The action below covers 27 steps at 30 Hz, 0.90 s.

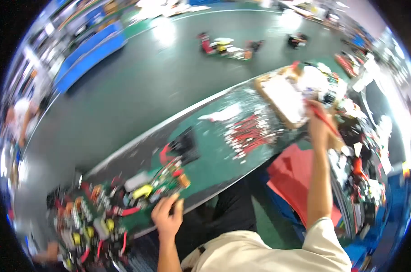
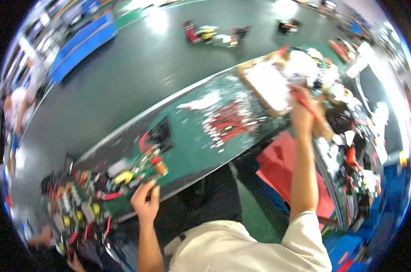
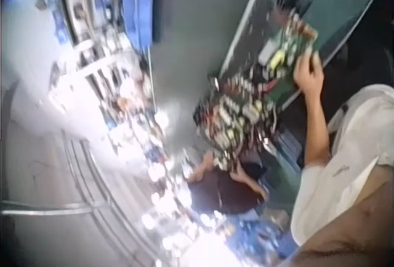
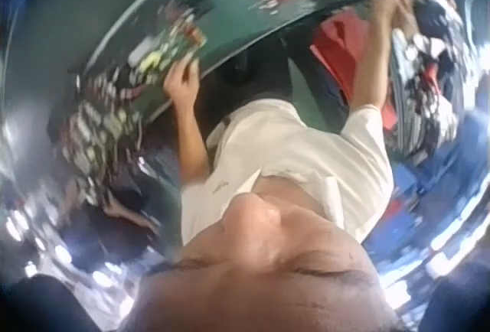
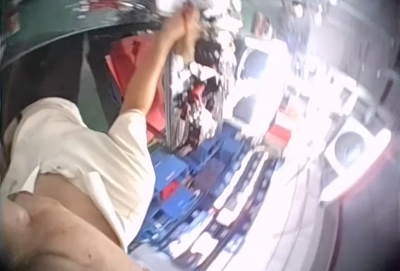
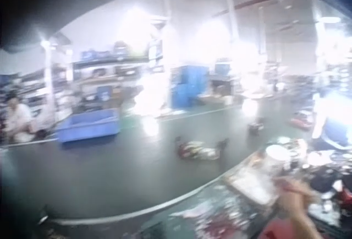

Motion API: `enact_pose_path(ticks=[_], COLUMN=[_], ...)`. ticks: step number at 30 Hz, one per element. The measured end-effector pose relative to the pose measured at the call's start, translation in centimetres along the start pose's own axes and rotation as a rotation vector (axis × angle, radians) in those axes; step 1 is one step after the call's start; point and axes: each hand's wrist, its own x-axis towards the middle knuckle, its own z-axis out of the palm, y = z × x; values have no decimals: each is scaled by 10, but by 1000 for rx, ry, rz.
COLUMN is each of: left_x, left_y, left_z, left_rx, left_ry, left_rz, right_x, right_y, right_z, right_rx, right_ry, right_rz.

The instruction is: Assembling cooling fans and electronic components onto circuit boards at a factory workstation.

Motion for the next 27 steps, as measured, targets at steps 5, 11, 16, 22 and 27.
enact_pose_path(ticks=[5,11,16,22,27], left_x=[-3,-17,-13,-15,-17], left_y=[-3,-10,-25,-28,-30], left_z=[3,-37,-44,-42,-42], left_rx=[154,561,720,767,756], left_ry=[240,328,193,207,196], left_rz=[302,220,145,148,128], right_x=[-41,-122,-144,-166,-174], right_y=[-139,-224,-240,-252,-255], right_z=[0,33,42,44,52], right_rx=[436,673,532,440,419], right_ry=[-347,-823,-833,-808,-810], right_rz=[101,-22,-467,-455,-489])
